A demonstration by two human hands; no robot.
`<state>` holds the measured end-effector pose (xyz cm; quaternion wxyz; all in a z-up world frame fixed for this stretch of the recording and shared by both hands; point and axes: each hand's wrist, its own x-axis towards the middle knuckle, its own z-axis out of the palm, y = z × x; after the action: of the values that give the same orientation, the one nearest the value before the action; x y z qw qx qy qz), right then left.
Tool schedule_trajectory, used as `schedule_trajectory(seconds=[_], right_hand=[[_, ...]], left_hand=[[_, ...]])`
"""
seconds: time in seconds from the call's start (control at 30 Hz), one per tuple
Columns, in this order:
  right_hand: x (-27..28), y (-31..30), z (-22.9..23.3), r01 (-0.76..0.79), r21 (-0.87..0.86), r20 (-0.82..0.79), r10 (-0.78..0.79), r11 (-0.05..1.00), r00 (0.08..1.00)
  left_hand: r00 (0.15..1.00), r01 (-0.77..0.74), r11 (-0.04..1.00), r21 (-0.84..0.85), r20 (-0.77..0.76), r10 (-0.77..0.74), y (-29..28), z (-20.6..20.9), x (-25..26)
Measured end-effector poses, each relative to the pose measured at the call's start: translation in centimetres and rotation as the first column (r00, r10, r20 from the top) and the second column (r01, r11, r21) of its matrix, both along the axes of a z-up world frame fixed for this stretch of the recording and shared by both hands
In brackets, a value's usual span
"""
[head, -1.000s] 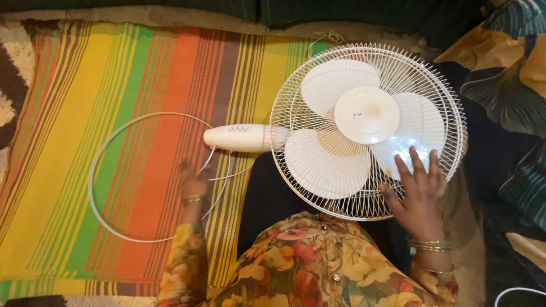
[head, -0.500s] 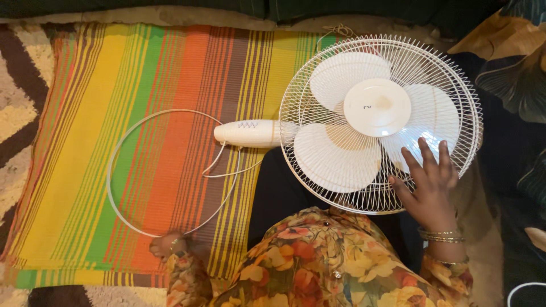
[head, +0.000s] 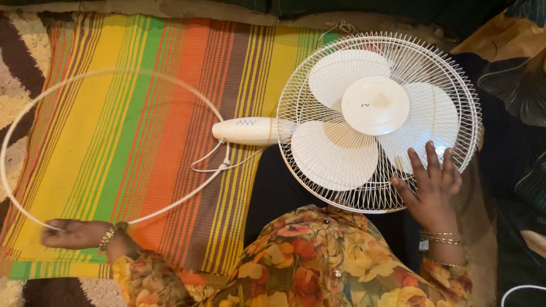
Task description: The person assembles a white table fan by hand. They attach the front wire cage to the fan body, then attach the rear wire cage, securing both parts to complete the assembly.
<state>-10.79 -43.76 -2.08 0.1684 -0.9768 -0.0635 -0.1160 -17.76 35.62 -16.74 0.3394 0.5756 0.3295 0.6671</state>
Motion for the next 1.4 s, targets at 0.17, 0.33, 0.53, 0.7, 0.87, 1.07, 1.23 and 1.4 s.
schedule_trajectory(seconds=[0.17, 0.33, 0.53, 0.7, 0.87, 1.07, 1.23, 1.4], right_hand=[[-0.4, -0.2, -0.1, 0.0, 0.004, 0.015, 0.0, 1.0, 1.0], [-0.7, -1.1, -1.1, 0.02, 0.007, -0.003, -0.02, 1.0, 1.0], [-1.5, -3.5, -3.3, 0.079, 0.038, -0.026, -0.078, 0.996, 0.997], [-1.7, -5.9, -5.4, 0.099, 0.061, -0.014, -0.098, 0.993, 0.995], [-1.3, -6.9, -5.6, 0.103, 0.122, -0.026, -0.1, 0.987, 0.995], [-1.3, -6.6, -5.2, 0.117, 0.102, -0.051, -0.112, 0.988, 0.992], [-1.6, -6.3, -5.5, 0.109, 0.07, -0.015, -0.108, 0.992, 0.994], [-1.9, -5.5, -5.2, 0.076, 0.108, 0.044, -0.081, 0.991, 0.996]], left_hand=[[0.986, 0.149, 0.782, 0.604, -0.033, -0.163, 0.3, 5.9, -0.1], [0.999, -0.055, 0.959, 0.278, 0.015, 0.052, 4.1, 5.5, -0.4], [0.998, -0.043, 0.997, -0.069, 0.046, 0.046, 6.5, 3.6, -2.6], [0.994, 0.043, 0.95, -0.308, 0.11, -0.009, 7.8, 3.3, -3.7], [0.9, 0.434, 0.734, -0.522, 0.291, -0.325, 5.6, 3.6, -1.7], [0.936, 0.348, 0.925, -0.155, -0.001, -0.353, -4.7, 5.9, 5.1], [0.984, 0.171, 0.985, 0.035, 0.037, -0.173, -3.6, 7.7, 7.0], [0.925, 0.088, 0.99, 0.107, 0.36, -0.121, 1.0, 7.6, 4.0]])
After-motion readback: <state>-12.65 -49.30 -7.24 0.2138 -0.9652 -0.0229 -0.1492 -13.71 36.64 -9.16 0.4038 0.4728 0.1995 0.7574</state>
